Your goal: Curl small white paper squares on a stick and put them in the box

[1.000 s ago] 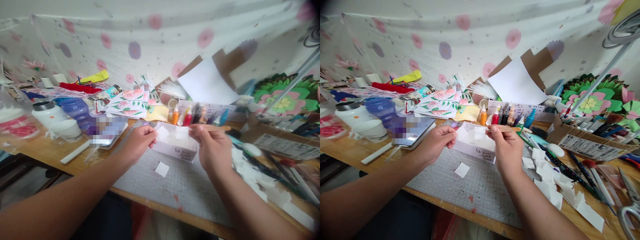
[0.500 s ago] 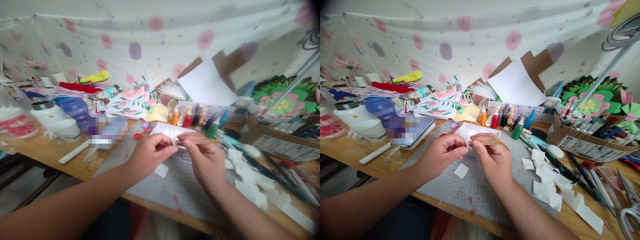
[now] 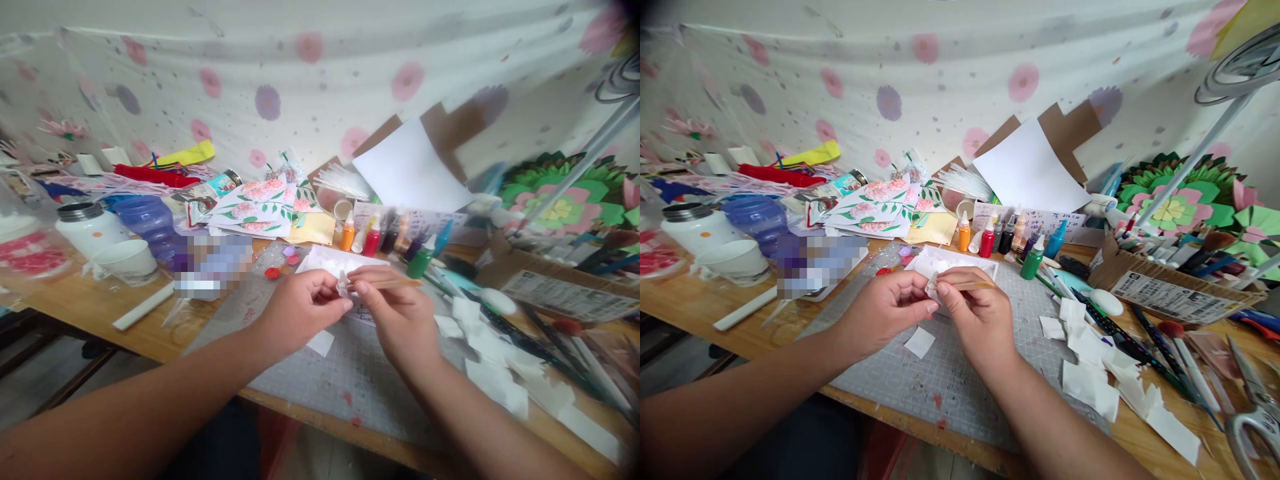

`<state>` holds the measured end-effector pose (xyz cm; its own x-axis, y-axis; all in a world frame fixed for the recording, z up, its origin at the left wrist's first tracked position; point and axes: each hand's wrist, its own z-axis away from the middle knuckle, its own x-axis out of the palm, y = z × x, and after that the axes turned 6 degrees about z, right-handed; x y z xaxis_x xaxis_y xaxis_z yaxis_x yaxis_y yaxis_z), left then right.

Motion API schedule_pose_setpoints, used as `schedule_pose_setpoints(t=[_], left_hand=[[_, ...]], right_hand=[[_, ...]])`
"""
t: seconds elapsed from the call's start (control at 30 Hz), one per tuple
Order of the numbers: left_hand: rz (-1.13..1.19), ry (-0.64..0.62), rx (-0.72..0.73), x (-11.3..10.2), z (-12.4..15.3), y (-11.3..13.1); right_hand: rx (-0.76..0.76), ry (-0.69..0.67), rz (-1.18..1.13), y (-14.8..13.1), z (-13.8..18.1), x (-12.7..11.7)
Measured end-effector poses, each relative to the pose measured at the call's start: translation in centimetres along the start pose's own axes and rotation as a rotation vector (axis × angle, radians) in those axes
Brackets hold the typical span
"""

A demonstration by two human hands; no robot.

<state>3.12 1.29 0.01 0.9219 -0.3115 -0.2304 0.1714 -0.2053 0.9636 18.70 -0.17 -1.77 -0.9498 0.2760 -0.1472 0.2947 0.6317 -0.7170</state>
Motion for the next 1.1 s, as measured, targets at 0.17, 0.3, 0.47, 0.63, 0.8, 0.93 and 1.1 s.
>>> schedule_pose_setpoints(t=[0.17, 0.3, 0.47, 0.63, 0.8, 0.93, 1.1], left_hand=[[-0.037, 0.015, -0.033, 0.0, -0.1, 0.3], [-0.047, 0.017, -0.042, -0.3, -0.1, 0.7], [0.007, -0.009, 0.010, -0.5, -0.1, 0.9], [0.182, -0.035, 0.033, -0.7, -0.1, 0.4], [0.490, -0.009, -0.020, -1.0, 0.0, -0.1], [0.566, -0.093, -0.079, -1.0, 0.2, -0.1], [0.468, -0.112, -0.064, -1.2, 0.2, -0.5]], right_hand=[[-0.003, 0.014, -0.012, 0.2, 0.0, 0.0], [0.034, 0.047, -0.043, 0.5, -0.1, -0.1], [0.032, 0.039, -0.127, 0.8, -0.1, -0.2], [0.007, 0.047, -0.254, 1.1, 0.2, 0.1], [0.012, 0.037, -0.376, 1.1, 0.1, 0.2], [-0.002, 0.009, -0.405, 1.0, 0.1, 0.0], [-0.054, -0.005, -0.413, 1.0, 0.1, 0.0]])
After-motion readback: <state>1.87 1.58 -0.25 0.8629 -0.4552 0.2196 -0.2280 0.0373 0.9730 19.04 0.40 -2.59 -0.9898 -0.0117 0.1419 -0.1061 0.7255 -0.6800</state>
